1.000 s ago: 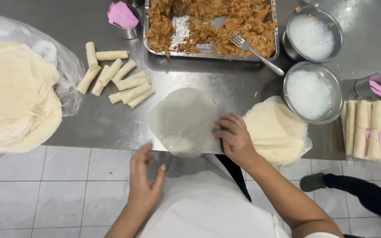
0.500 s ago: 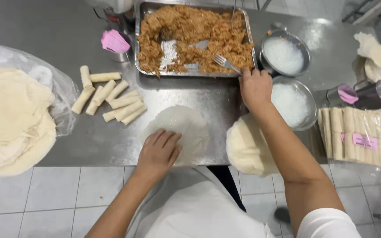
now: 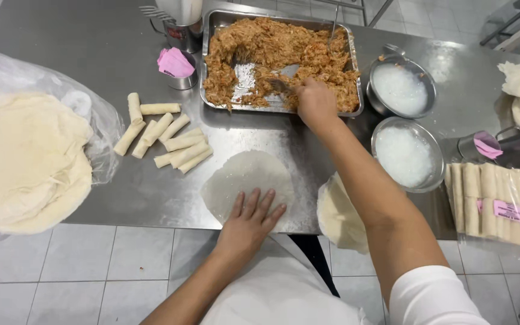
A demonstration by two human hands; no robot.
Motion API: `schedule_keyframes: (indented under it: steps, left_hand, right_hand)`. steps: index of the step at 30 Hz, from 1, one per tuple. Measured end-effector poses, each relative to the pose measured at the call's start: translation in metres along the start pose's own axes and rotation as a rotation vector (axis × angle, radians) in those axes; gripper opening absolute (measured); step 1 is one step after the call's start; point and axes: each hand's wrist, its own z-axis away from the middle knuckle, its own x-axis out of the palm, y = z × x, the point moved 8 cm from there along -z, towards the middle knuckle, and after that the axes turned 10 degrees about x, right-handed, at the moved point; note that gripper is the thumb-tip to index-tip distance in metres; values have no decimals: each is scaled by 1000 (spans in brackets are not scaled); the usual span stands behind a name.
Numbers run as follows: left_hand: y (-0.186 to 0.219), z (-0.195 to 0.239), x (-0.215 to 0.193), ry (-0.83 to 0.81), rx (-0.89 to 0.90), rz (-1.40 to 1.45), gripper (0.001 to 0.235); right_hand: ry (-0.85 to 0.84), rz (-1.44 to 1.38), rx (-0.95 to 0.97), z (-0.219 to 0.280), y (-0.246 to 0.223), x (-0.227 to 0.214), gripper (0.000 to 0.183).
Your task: The person repeatedly takes a thin dough wrapper, places a portion of seasoned filling onto it, and rolls it into a cylindrical shape. The finished rolls are placed on the stainless steel countertop next to a growing pile of completed rolls.
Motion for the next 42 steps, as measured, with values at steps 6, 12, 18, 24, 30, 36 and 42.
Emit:
schedule_keyframes:
  steps: [6, 12, 18, 24, 30, 36, 42]
  left_hand:
    - [-12, 24, 15, 563, -10, -124, 79]
    - [-9, 80, -25, 921, 171, -16, 25]
    - [-16, 60, 15, 1034, 26, -154, 11]
    - [-26, 63, 0, 1082, 2, -47, 9]
    - [-29, 59, -25, 1046, -34, -27, 7]
    - [-36, 64, -15, 1055, -58, 172, 11]
    - [-18, 62, -2, 987, -41, 65, 6]
  right_hand:
    - [-487, -436, 325, -11, 23, 35, 33]
    - [-670, -551, 480, 14, 16, -91, 31]
    - [-748, -435, 98, 128, -77, -152, 38]
    - [-842, -183, -19, 165, -60, -123, 38]
    - [-739, -132, -135, 176, -83, -125, 38]
    - [-837, -47, 26, 139, -41, -139, 33]
    - [-222, -37, 151, 56, 64, -52, 31]
